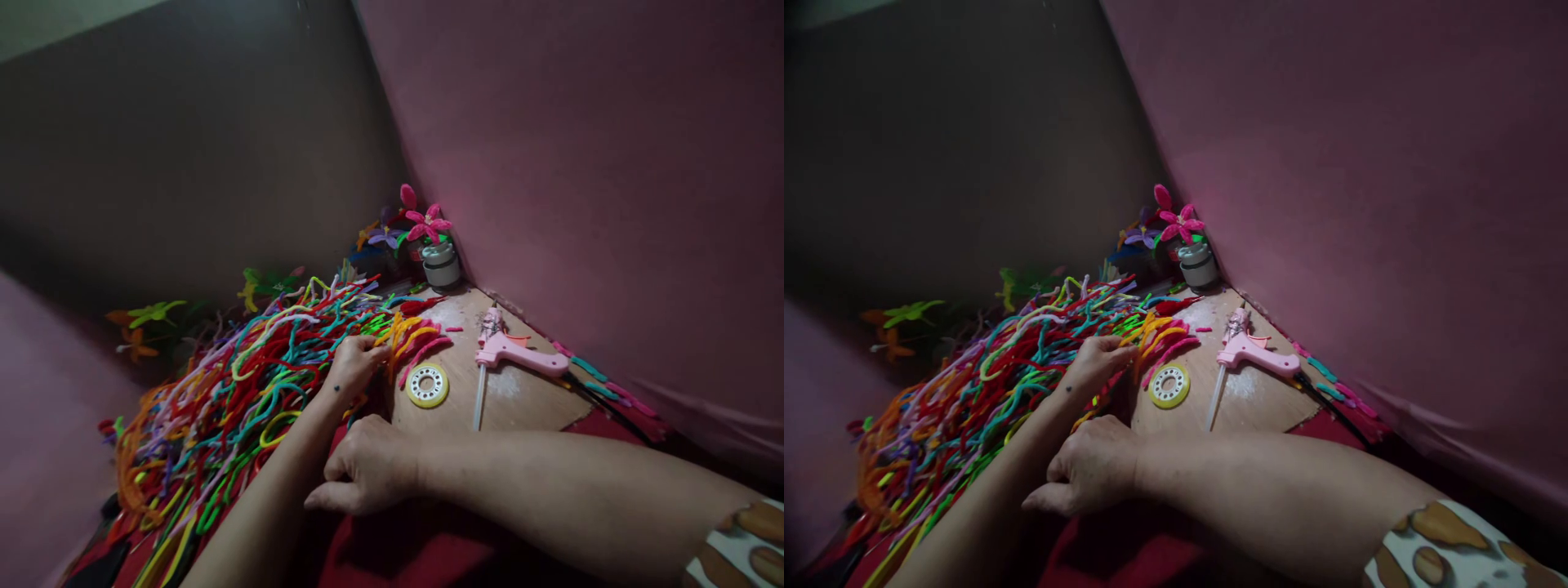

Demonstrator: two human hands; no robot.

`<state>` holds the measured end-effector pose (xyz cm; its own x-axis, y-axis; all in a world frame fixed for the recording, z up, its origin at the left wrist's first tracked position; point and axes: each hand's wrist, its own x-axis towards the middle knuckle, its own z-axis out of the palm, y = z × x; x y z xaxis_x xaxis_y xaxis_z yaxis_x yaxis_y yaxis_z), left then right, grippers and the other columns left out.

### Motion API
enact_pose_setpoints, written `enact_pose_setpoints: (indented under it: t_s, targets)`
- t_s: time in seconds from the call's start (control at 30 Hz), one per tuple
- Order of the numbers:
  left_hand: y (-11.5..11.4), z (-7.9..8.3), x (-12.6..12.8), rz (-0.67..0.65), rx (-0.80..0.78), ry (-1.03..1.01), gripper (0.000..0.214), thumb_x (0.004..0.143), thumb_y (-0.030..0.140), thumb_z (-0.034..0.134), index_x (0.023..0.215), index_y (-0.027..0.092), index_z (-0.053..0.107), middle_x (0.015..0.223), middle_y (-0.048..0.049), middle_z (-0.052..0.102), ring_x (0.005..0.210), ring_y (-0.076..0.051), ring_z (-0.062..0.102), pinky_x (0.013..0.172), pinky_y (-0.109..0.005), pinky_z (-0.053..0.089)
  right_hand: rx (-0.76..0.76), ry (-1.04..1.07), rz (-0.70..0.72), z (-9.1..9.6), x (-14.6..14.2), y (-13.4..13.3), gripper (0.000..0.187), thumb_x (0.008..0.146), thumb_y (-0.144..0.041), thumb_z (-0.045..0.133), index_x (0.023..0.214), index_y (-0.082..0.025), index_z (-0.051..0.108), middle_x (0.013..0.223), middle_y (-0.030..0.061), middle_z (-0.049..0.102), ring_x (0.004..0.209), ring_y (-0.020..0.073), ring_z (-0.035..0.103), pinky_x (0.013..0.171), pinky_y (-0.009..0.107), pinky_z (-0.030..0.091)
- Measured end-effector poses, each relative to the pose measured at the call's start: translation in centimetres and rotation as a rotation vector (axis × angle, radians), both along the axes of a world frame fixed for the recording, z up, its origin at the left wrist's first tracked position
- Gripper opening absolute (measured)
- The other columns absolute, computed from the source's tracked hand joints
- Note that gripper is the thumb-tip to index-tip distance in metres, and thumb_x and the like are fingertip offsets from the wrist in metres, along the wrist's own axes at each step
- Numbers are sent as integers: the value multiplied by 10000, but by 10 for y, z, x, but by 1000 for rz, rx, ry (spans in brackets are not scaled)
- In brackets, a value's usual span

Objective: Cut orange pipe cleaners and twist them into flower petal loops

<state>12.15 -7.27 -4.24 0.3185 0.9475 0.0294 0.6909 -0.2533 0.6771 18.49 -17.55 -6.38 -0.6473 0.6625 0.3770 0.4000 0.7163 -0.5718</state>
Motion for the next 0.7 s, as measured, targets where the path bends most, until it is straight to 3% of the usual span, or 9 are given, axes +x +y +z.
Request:
enact_pose_setpoints:
  t_s: [0.33, 0.53, 0.7]
  targets:
    - [-2, 4, -3, 4, 76, 101, 222, 574, 348, 598, 539, 132, 562, 484, 51, 419, 490, -80, 371, 458, -201, 249, -15, 21, 3, 0, 0, -2, 399, 782, -454, 468, 558, -169, 635, 516, -18, 557, 451, 69, 354, 476, 224, 247]
    - [-3, 3, -2, 8, 87, 86, 267, 607, 367, 570, 488, 139, 498, 460, 60, 364, 460, -67, 325, 442, -202, 227, -32, 27, 9, 1, 1, -2, 388, 774, -449, 490, 552, -165, 632, 511, -23, 552, 456, 68, 362, 479, 222, 252]
    - [-11, 10, -8, 13, 7, -26, 300, 639, 428, 559, 655, 130, 581, 513, 40, 478, 467, -79, 389, 458, -199, 292, -42, 33, 18, 1, 2, -3, 368, 771, -432, 495, 557, -166, 633, 511, -25, 554, 437, 60, 355, 459, 218, 235]
